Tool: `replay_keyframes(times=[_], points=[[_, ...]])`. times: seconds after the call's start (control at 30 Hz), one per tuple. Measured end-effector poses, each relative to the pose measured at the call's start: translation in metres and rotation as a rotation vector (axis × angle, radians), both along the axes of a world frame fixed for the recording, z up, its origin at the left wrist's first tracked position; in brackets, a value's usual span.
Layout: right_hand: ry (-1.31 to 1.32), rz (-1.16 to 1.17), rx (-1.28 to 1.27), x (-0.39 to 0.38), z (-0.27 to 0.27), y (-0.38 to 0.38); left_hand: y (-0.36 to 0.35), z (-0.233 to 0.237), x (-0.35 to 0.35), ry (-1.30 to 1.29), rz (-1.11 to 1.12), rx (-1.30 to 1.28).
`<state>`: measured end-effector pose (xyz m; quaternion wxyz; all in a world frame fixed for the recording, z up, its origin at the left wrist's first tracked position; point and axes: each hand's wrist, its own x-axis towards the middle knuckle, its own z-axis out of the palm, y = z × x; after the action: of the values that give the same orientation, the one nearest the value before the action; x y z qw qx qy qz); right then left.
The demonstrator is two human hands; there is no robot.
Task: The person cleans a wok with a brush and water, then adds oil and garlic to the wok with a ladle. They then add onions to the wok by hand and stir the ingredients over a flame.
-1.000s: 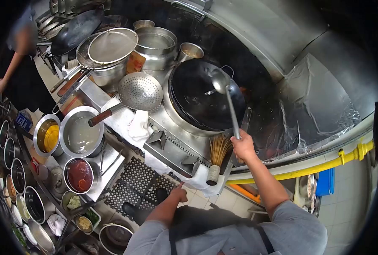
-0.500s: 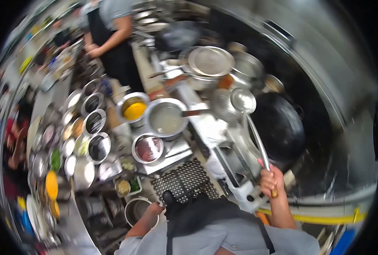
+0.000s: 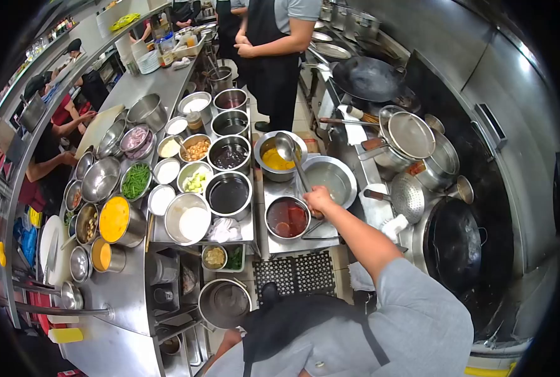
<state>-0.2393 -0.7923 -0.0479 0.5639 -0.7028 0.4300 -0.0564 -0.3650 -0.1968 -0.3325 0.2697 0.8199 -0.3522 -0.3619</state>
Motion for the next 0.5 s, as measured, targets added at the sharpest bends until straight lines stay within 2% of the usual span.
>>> replay_keyframes(times=[0.03,0.07,0.1,0.13,0.17,0.23,0.3,0.37,0.47,0.5], points=[[-0.001,0.006,0.001,0.014,0.004,0.001,0.009,-0.007,-0.004,-0.011,0.064,-0.156],[0.088,0.078,-0.128,0.024,0.008,0.005,0.018,-0.001,-0.001,0.118,0.007,-0.129],[0.177,0.150,-0.258,0.031,0.009,0.009,0.032,0.005,-0.005,0.161,0.062,0.043],[0.137,0.147,-0.266,0.039,-0.018,0.002,0.032,0.021,-0.006,0.193,0.122,0.151],[0.136,0.146,-0.262,0.041,-0.022,0.002,0.033,0.033,-0.004,0.213,0.153,0.195],[0.221,0.076,-0.016,0.046,-0.025,0.002,0.036,0.042,-0.003,0.223,0.171,0.230],[0.021,0.039,0.123,0.039,-0.027,0.004,0.037,0.046,0.003,0.217,0.169,0.236],[-0.123,-0.060,0.517,0.028,-0.012,0.003,0.031,0.049,0.013,0.197,0.171,0.229],[-0.349,-0.103,0.933,0.017,0.004,-0.017,0.016,0.059,0.027,0.167,0.182,0.225],[-0.337,-0.171,1.034,0.017,0.011,-0.020,0.012,0.063,0.031,0.148,0.179,0.223]])
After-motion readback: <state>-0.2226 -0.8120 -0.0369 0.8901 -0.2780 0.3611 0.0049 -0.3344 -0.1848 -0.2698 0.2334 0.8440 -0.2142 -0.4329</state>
